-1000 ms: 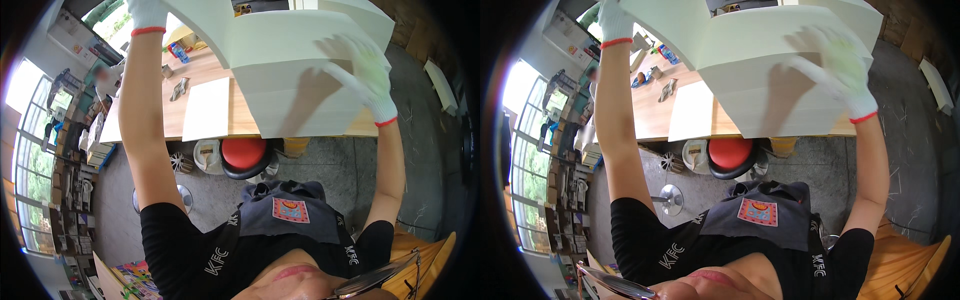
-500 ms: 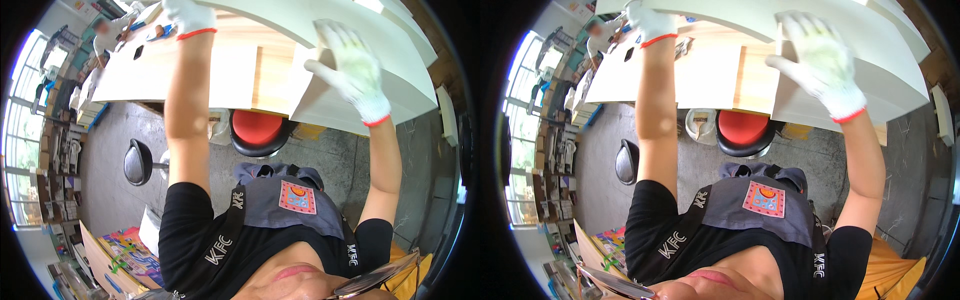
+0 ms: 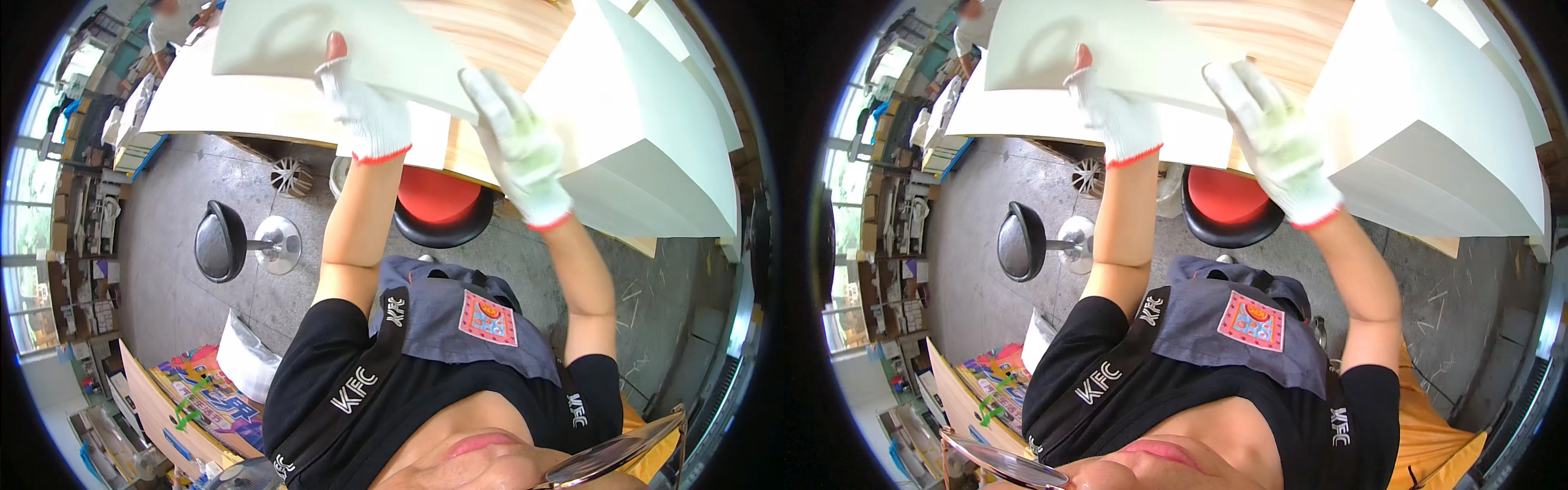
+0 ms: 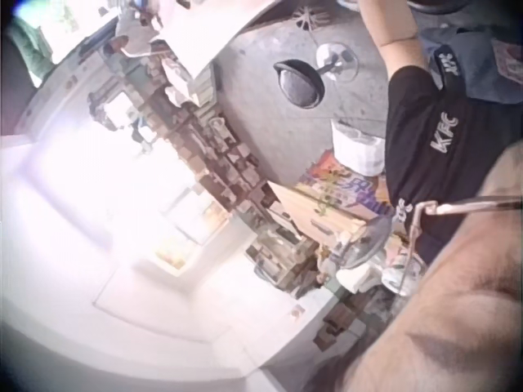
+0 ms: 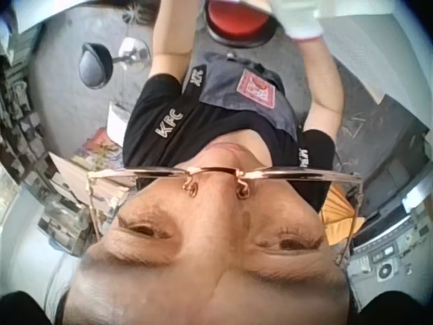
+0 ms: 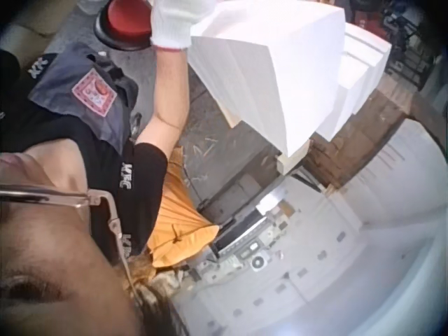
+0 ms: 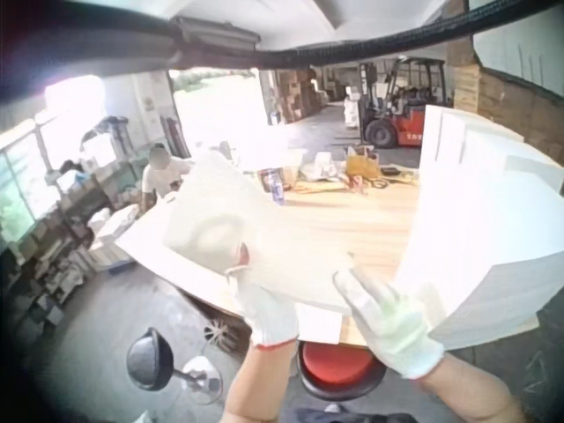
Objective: The person picks up a stack of paper board components and folds them into three-dimensional packaging inserts, repeating the process several times and stacking the finished pieces on a table.
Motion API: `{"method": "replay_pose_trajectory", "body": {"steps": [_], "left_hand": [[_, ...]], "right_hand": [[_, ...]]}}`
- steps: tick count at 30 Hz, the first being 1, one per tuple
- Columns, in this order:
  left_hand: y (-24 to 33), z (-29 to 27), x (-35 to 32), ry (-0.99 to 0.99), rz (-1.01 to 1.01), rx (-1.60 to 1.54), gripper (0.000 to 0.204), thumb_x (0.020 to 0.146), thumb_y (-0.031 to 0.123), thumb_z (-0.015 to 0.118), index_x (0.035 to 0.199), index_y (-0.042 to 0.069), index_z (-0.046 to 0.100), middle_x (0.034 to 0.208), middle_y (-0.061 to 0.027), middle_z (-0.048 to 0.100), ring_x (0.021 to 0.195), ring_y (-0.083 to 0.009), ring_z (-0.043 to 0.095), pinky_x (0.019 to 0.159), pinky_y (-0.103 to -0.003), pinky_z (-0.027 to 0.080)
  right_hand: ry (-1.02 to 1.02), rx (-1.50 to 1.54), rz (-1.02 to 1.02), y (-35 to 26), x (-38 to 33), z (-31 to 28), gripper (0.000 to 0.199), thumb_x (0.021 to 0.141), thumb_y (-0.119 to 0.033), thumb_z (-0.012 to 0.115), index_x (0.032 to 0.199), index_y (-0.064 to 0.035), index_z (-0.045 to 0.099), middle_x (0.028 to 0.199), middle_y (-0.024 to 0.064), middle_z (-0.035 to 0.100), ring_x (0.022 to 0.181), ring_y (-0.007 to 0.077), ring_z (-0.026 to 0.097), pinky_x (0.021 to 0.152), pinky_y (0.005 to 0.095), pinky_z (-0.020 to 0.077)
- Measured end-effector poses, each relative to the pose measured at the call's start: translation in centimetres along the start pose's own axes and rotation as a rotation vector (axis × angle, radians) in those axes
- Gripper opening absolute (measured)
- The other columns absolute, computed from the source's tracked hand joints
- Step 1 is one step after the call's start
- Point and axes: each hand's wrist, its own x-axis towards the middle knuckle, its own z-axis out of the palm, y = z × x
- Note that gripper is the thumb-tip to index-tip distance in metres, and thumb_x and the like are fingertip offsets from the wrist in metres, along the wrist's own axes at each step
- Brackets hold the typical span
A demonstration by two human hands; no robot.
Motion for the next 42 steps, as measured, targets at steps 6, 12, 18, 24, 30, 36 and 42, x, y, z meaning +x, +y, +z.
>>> {"method": "replay_pose_trajectory", "body": {"steps": [6, 12, 18, 24, 30, 36, 42], "left_hand": [[0.8, -0.7, 3.0, -0.584, 0.196, 0.651, 0.066, 0.096, 0.015, 0.071, 0.154, 0.01, 0.039, 0.138, -0.0145, 0.059, 0.12, -0.0235, 0.062, 0.098, -0.039, 0.053], [0.0, -25.4, 13.3, -0.19, -0.085, 1.783, 0.078, 0.09, 0.031, 0.073, 0.157, 0.014, 0.036, 0.146, -0.0236, 0.054, 0.133, -0.0386, 0.054, 0.114, -0.044, 0.04], [-0.8, -35.2, 7.6, -0.302, -0.313, 1.992, 0.078, 0.081, 0.04, 0.076, 0.15, 0.018, 0.047, 0.123, -0.0199, 0.069, 0.115, -0.0387, 0.065, 0.097, -0.046, 0.052], [2.5, -29.8, 4.9, -0.753, -0.321, 2.229, 0.077, 0.078, 0.03, 0.077, 0.149, 0.02, 0.049, 0.128, -0.0143, 0.065, 0.114, -0.0345, 0.064, 0.095, -0.044, 0.052], [2.7, -33.0, 5.6, -0.83, -0.18, 2.162, 0.065, 0.082, 0.017, 0.069, 0.144, 0.027, 0.054, 0.126, -0.007, 0.066, 0.108, -0.0321, 0.065, 0.09, -0.043, 0.054], [3.1, -33.4, 5.9, -0.888, -0.142, 2.126, 0.059, 0.084, 0.017, 0.068, 0.142, 0.027, 0.056, 0.123, -0.0059, 0.067, 0.107, -0.0304, 0.066, 0.088, -0.042, 0.055], [3.0, -33.9, 6.4, -0.929, -0.155, 2.113, 0.058, 0.085, 0.021, 0.07, 0.142, 0.026, 0.056, 0.124, -0.0071, 0.066, 0.109, -0.0309, 0.065, 0.09, -0.042, 0.054]], "right_hand": [[0.098, 0.984, 0.663, 1.0, 1.1, 10.4, 0.056, 0.097, -0.007, 0.059, 0.152, -0.0066, 0.044, 0.142, 0.0099, 0.057, 0.124, 0.0229, 0.06, 0.108, 0.0333, 0.0453], [0.02, 1.186, 1.052, 6.1, -1.6, 22.9, 0.055, 0.102, -0.019, 0.056, 0.15, 0.0007, 0.038, 0.142, 0.0172, 0.056, 0.126, 0.0237, 0.059, 0.107, 0.0341, 0.0448], [-0.709, 0.111, 0.813, 6.9, -4.1, 24.4, 0.042, 0.097, -0.033, 0.053, 0.127, -0.0032, 0.051, 0.115, 0.0258, 0.067, 0.108, 0.0346, 0.068, 0.092, 0.0423, 0.0533], [-0.815, 0.007, 0.528, 3.8, -6.0, 19.7, 0.077, 0.082, -0.054, 0.073, 0.146, -0.0181, 0.051, 0.129, 0.0203, 0.064, 0.107, 0.0319, 0.068, 0.092, 0.0446, 0.0539], [-0.706, 0.039, 0.503, 4.3, -9.5, 22.7, 0.059, 0.081, -0.043, 0.075, 0.134, -0.0194, 0.065, 0.135, 0.0085, 0.063, 0.106, 0.0304, 0.068, 0.092, 0.0404, 0.054], [-0.681, 0.103, 0.498, 4.8, -11.6, 23.4, 0.038, 0.087, -0.043, 0.07, 0.116, -0.0187, 0.072, 0.121, 0.0089, 0.066, 0.101, 0.0303, 0.067, 0.087, 0.0415, 0.0534], [-0.631, 0.044, 0.402, 4.6, -11.8, 23.0, 0.031, 0.092, -0.039, 0.065, 0.115, -0.0199, 0.072, 0.118, 0.0095, 0.066, 0.101, 0.0298, 0.066, 0.088, 0.0418, 0.053]]}}
